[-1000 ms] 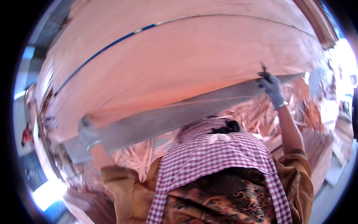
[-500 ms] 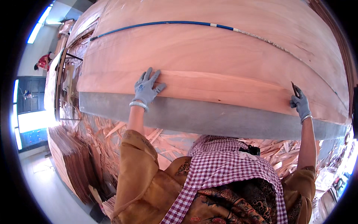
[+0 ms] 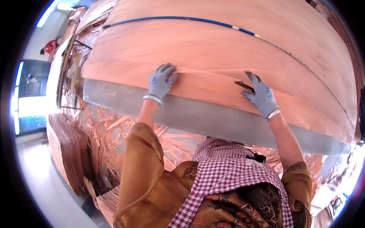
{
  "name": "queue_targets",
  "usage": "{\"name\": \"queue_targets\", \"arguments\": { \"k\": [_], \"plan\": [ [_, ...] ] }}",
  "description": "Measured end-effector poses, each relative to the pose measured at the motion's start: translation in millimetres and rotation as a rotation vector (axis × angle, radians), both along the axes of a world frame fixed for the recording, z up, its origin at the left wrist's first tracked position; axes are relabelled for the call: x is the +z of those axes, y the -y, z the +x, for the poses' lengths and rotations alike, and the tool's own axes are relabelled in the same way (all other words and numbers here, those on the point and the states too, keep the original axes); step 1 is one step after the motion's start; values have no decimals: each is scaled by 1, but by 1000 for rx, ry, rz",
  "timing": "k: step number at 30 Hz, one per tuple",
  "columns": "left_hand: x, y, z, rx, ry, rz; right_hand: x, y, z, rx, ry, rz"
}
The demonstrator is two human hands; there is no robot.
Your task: The person cuts small pieces of wood veneer using a utility knife. They measure the veneer, apply tape as a guide, and use the knife to cut out shapes and trim excess material from the edges of a large panel.
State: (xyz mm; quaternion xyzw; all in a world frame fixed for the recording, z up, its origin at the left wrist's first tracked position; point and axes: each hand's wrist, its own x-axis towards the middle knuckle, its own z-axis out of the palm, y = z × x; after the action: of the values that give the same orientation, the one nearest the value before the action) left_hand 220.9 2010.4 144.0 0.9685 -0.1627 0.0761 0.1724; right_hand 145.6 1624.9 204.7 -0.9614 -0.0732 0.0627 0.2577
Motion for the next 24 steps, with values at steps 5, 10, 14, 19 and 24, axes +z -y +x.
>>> {"name": "queue_targets", "arguments": {
  "k": [5, 10, 14, 19, 24],
  "plan": [
    [22, 17, -21, 281, 25, 356, -1, -17, 11, -95, -23, 475],
    [5, -2, -18, 521, -65, 270, 10, -47, 31, -382, -474, 1318],
    [24, 0, -8, 488, -281, 239, -17, -49, 57, -622, -413, 1435],
    [24, -15, -3, 497, -223, 153, -20, -46, 71, -375, -345, 1175],
    [39, -17, 10, 486, -342, 243, -7, -54, 116, 57, 68, 122]
  ]
}}
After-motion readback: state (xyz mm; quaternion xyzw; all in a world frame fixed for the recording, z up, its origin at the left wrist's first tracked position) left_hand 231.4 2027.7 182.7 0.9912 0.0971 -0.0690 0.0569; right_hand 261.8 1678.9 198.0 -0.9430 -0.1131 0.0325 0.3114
